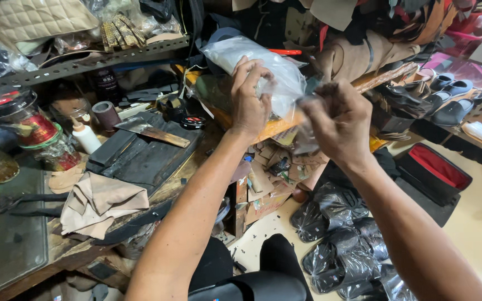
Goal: The person places black shoes into individual clear plastic bags and ties them closed by hand.
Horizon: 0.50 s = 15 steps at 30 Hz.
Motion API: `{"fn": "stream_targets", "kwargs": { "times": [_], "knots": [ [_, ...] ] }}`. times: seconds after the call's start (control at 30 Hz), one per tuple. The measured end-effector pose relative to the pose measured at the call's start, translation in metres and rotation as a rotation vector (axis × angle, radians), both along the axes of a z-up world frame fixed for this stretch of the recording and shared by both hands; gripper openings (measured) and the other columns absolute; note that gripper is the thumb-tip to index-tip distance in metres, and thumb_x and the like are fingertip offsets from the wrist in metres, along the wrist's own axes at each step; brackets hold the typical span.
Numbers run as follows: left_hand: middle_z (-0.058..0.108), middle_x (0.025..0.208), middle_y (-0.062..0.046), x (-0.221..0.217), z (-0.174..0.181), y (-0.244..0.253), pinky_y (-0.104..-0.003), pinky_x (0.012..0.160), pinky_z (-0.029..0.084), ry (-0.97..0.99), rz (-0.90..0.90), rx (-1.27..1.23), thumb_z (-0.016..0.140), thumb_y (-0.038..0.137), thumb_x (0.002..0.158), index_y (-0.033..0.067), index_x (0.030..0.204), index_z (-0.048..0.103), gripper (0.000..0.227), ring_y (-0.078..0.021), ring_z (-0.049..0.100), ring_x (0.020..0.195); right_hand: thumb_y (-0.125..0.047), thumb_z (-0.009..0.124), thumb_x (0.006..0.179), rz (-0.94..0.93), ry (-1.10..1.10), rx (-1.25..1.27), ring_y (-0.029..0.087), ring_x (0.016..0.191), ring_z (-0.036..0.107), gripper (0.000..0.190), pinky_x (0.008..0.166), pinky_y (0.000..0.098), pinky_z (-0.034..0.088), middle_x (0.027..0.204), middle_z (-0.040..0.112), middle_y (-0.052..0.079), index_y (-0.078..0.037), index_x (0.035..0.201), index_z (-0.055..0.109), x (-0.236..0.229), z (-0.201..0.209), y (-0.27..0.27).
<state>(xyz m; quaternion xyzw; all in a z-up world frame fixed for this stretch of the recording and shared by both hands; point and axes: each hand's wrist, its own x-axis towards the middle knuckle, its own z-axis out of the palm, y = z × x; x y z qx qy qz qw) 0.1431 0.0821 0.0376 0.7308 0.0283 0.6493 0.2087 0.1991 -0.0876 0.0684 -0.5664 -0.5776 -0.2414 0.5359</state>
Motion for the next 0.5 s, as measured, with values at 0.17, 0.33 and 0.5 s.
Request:
{"fn": "stream_targets", "kwargs": {
  "times": [0.17, 0.33, 0.5],
  "knots": [
    [0.053, 0.115, -0.018, 0.010, -0.010, 0.017, -0.049, 0.100, 0.038, 0.008, 0.044, 0.005, 0.061, 0.010, 0.083, 0.0090, 0.084, 0.055, 0.006, -0.0421, 0.040, 0.124, -0.011, 0.075, 0.081, -0.096, -0.156, -0.315, 0.011, 0.044, 0.046, 0.022, 0.038, 0.0263, 0.037, 0.059, 0.057, 0.007, 0.000, 0.086, 0.057, -0.002, 0.008, -0.008],
    [0.054, 0.110, -0.007, 0.023, -0.013, 0.022, -0.044, 0.106, 0.034, -0.060, 0.076, -0.062, 0.067, 0.011, 0.080, 0.0148, 0.083, 0.053, 0.015, -0.0350, 0.048, 0.119, -0.013, 0.071, 0.076, -0.137, 0.146, -0.270, 0.013, 0.046, 0.043, 0.007, 0.046, 0.0292, 0.036, 0.047, 0.040, 0.001, -0.018, 0.080, 0.068, -0.031, 0.018, -0.023],
    [0.054, 0.111, -0.004, 0.031, -0.007, 0.024, -0.041, 0.105, 0.038, -0.064, 0.154, -0.098, 0.064, 0.013, 0.082, 0.0177, 0.086, 0.050, 0.015, -0.0317, 0.049, 0.119, -0.016, 0.070, 0.076, -0.094, 0.384, -0.299, 0.010, 0.045, 0.038, 0.011, 0.043, 0.0274, 0.030, 0.043, 0.042, 0.001, -0.014, 0.067, 0.066, -0.063, 0.029, -0.047]
  ]
}}
